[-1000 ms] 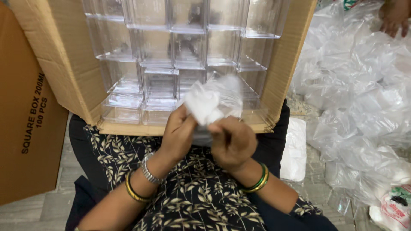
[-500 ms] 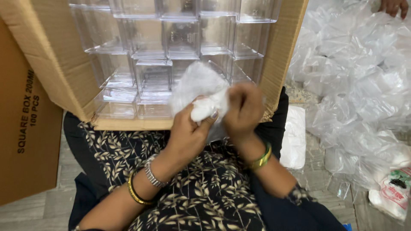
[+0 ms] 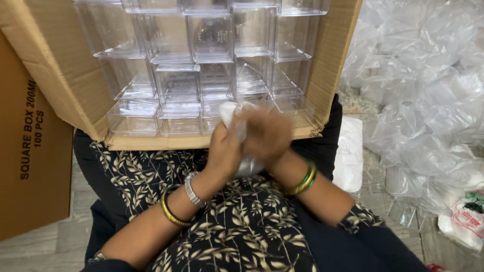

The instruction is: The person sits on the floor in front of an open cardboard carton filled with clear plastic boxes. They take plastic bags, place a plastic box inside a bag, wrap it, and place the wrapped box back into the carton, repeating this for box after box.

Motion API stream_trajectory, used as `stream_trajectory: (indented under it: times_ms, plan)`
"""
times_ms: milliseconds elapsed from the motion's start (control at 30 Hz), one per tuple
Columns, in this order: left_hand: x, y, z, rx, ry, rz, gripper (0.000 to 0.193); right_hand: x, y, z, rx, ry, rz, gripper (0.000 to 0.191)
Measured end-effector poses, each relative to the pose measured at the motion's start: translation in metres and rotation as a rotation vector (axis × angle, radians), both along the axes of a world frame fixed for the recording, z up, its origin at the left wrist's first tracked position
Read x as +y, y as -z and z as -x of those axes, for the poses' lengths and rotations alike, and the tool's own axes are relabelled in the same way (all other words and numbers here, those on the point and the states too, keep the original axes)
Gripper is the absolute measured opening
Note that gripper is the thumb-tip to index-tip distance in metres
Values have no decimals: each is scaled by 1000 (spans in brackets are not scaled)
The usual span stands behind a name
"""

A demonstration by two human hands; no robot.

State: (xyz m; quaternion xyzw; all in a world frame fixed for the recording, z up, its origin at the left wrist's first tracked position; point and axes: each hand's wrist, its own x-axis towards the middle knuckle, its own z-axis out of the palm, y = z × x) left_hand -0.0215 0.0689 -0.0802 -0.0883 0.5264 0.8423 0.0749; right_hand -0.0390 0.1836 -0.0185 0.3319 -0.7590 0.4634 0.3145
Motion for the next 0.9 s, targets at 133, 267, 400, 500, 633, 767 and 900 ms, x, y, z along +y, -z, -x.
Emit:
stream_trajectory:
  times_ms: [133,267,400,500,633,767,900]
  plan:
    - [4,20,3,-76,37,-68,39,11,24,3,-50,272,78,6]
    - [2,24,-3,382,-16,204,48,13,42,10,-105,229,135,8]
    - [-7,-5,-16,225,214,73,38,6,22,21,-336,170,396,22]
    - [-18,-38,-6,288,226,215,55,11,-1,28,-587,-166,589,37]
    - [-37,-72,11,130,56,-50,46,25,-5,24,-763,-688,500,81]
    - [-67,-84,20,221,-17,257,40,20,25,-1,-1268,-631,175,65]
    - [-78,-83,26,249,23,16,37,26,49,-12,-1626,-740,394,64]
